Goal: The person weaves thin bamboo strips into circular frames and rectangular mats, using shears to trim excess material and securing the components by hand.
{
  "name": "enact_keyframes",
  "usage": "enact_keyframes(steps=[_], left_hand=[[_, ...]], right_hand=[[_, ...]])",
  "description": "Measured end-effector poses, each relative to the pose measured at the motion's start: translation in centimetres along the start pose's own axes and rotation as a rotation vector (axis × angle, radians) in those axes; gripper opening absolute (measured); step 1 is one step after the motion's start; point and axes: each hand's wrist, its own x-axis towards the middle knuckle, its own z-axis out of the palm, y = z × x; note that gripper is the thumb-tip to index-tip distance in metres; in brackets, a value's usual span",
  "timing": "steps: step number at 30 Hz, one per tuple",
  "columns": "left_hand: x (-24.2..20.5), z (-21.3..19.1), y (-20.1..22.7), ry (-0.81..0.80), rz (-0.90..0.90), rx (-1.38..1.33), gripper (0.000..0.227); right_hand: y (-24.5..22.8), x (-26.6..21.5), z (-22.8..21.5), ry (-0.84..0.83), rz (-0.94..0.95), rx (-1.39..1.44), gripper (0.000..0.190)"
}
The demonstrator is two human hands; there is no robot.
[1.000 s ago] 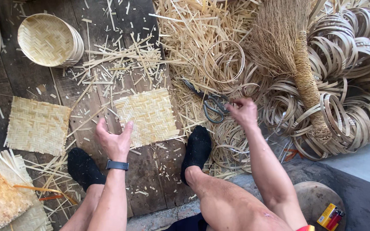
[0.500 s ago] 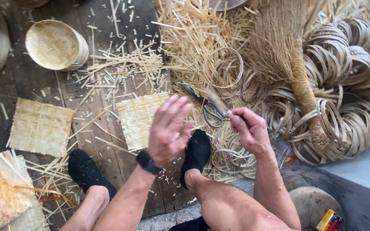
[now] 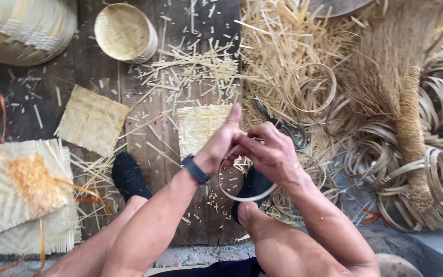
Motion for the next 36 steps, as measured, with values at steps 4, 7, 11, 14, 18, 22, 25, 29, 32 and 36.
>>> enact_keyframes(steps=[4, 7, 11, 14, 18, 22, 25, 29, 32, 36], left_hand=[[0.1, -0.4, -1.0, 0.019, -0.119, -0.052, 0.084], [-0.3, -0.8, -1.6, 0.128, -0.127, -0.151, 0.085], [0.2, -0.7, -3.0, 0.218, -0.081, -0.229, 0.088], [0.9, -0.9, -4.1, 0.197, -0.050, -0.342, 0.082], [1.0, -3.0, -4.6, -0.028, 0.035, -0.468, 0.065], [-0.7, -5.2, -3.9, 0.030, 0.349, -0.732, 0.040], [-2.7, -5.8, -2.3, -0.059, 0.418, -0.743, 0.029], [-4.6, -5.5, 0.0, -0.098, 0.184, -0.372, 0.027], [-5.5, -3.9, 0.8, -0.086, 0.166, -0.298, 0.028], [-6.6, -2.8, 0.6, -0.014, 0.282, -0.365, 0.034]], right_hand=[[-0.2, 0.1, 2.2, -0.064, -0.029, -0.113, 0.041], [-0.2, -0.5, 3.8, -0.094, 0.006, -0.118, 0.039], [-0.3, -1.6, 4.8, -0.077, 0.053, -0.127, 0.038], [0.3, -1.2, 4.8, -0.083, 0.011, -0.084, 0.033], [1.8, 0.2, 3.6, -0.156, 0.471, 0.200, 0.027], [2.4, -0.3, 0.5, -0.127, 1.075, 0.987, 0.038], [1.6, -0.7, -0.9, -0.157, 1.034, 1.294, 0.044], [1.1, -0.2, -2.8, -0.353, 1.013, 1.069, 0.044], [0.3, 0.7, -4.1, -0.411, 1.073, 1.039, 0.045], [-1.0, 1.6, -3.6, -0.394, 1.122, 1.144, 0.046]])
